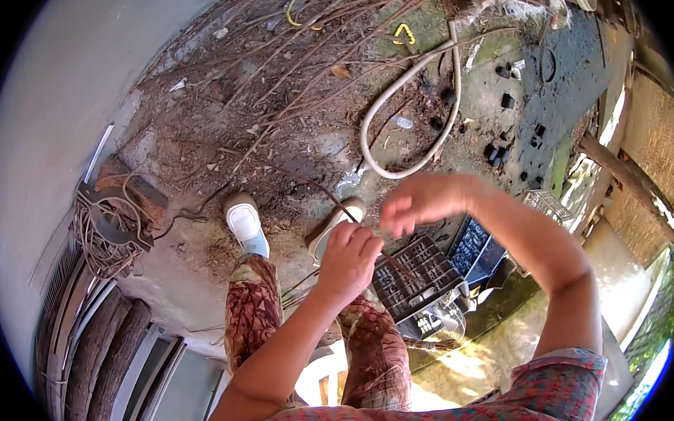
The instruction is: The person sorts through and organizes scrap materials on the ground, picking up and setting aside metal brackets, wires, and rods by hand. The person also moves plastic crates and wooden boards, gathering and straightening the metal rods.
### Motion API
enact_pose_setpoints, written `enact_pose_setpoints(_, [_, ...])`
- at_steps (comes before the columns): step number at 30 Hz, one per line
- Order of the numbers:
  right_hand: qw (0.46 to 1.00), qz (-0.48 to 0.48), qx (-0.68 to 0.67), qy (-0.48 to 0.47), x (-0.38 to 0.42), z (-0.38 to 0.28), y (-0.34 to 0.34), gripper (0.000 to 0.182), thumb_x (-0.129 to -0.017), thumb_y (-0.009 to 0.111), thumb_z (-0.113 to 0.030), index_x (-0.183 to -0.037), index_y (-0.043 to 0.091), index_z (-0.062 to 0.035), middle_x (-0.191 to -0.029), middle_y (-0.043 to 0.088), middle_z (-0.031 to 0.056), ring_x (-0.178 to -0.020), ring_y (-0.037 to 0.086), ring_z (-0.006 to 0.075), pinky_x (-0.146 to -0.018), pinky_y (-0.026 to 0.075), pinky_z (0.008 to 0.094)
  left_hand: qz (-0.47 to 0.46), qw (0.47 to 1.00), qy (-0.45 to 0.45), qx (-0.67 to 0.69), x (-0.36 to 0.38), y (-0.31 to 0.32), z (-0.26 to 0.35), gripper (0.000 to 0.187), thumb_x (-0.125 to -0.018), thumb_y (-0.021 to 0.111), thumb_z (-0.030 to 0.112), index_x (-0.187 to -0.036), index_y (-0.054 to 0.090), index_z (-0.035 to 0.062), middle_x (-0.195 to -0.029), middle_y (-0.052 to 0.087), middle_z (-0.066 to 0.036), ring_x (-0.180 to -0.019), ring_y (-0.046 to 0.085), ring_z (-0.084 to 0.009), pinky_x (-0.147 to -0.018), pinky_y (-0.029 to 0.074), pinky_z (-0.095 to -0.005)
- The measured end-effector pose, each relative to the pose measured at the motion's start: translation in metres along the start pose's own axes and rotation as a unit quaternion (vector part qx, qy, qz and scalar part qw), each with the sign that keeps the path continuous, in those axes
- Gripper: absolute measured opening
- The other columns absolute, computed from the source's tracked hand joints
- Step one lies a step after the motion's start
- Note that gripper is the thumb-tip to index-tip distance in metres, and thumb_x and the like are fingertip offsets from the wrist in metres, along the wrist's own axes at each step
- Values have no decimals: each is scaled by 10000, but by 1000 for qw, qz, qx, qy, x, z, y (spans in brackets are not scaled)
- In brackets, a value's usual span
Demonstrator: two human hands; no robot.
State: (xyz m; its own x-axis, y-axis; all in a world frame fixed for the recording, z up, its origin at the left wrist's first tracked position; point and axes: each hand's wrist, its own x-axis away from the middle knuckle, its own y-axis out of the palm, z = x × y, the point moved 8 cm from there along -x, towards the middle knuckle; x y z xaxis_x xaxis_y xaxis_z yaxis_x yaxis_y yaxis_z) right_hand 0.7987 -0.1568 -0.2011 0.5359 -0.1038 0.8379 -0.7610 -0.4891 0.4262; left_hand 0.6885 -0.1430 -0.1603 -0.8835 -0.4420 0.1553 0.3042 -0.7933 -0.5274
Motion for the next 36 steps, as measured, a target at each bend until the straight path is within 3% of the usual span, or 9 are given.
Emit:
enact_pose_setpoints(3, [972,221,-24,73,-25,0,-98,652,-834,540,-446,-1338,311,-101,-1204,509,175,-894,596,241,-917,425,411,-53,999,-4,7,6,16,-1,233,-643,662,19,-806,515,98,-838,531,-34,-904,490,-239,-836,417,-389])
enact_pose_setpoints(6, [873,435,-217,41,-78,52,-190,1309,-552,664,-676,-1370,-128,-32,-1339,272,318,-1174,405,382,-876,446,418,-40,998,31,39,11,24,3,228,-662,663,3,-807,517,99,-858,562,-32,-901,529,-200,-782,472,-333])
enact_pose_setpoints(15, [529,731,-430,19,-153,50,-226,1137,-661,752,-343,-1396,-76,-83,-1350,306,260,-1248,334,346,-1017,284,481,-133,986,36,91,39,36,6,92,-768,545,157,-848,526,117,-814,504,-27,-926,489,-200,-909,358,-389])
enact_pose_setpoints(16, [426,777,-462,28,-144,46,-215,769,-699,709,-207,-1317,288,-26,-1102,542,236,-975,565,322,-800,462,458,-142,984,39,101,41,37,8,85,-779,531,176,-844,533,122,-809,502,-23,-926,488,-199,-919,347,-392])
enact_pose_setpoints(21, [318,641,-690,-109,-155,47,-208,249,-806,622,-217,-678,484,-54,-442,360,21,-335,306,163,-326,243,314,-151,978,59,133,42,28,19,158,-786,518,182,-919,575,120,-863,521,-20,-947,481,-188,-939,331,-396])
enact_pose_setpoints(23, [274,670,-672,-155,-163,75,-214,423,-778,636,-292,-1041,554,29,-780,570,83,-559,494,186,-485,403,334,-143,971,50,183,42,25,24,200,-784,516,185,-958,589,119,-920,530,-24,-971,470,-191,-939,326,-396])
enact_pose_setpoints(30, [326,621,-707,-87,-147,37,-166,711,-790,614,-429,-1205,422,115,-1212,485,224,-1084,482,295,-962,347,368,-202,932,-24,301,50,50,30,197,-758,539,101,-941,601,64,-1063,550,-62,-1030,489,-235,-919,353,-388])
enact_pose_setpoints(33, [305,571,-741,-179,-121,-26,-155,353,-815,621,-347,-914,518,-23,-647,525,64,-488,483,167,-438,391,307,-222,856,-137,446,50,63,24,233,-734,551,45,-964,586,19,-1107,550,-109,-1004,524,-264,-871,408,-402])
enact_pose_setpoints(36, [291,534,-759,-231,-102,-64,-150,297,-844,586,-330,-735,420,-108,-530,312,-14,-397,249,118,-370,199,277,-208,754,-277,558,50,55,25,253,-727,564,39,-979,571,10,-1105,551,-122,-1023,518,-269,-830,439,-384])
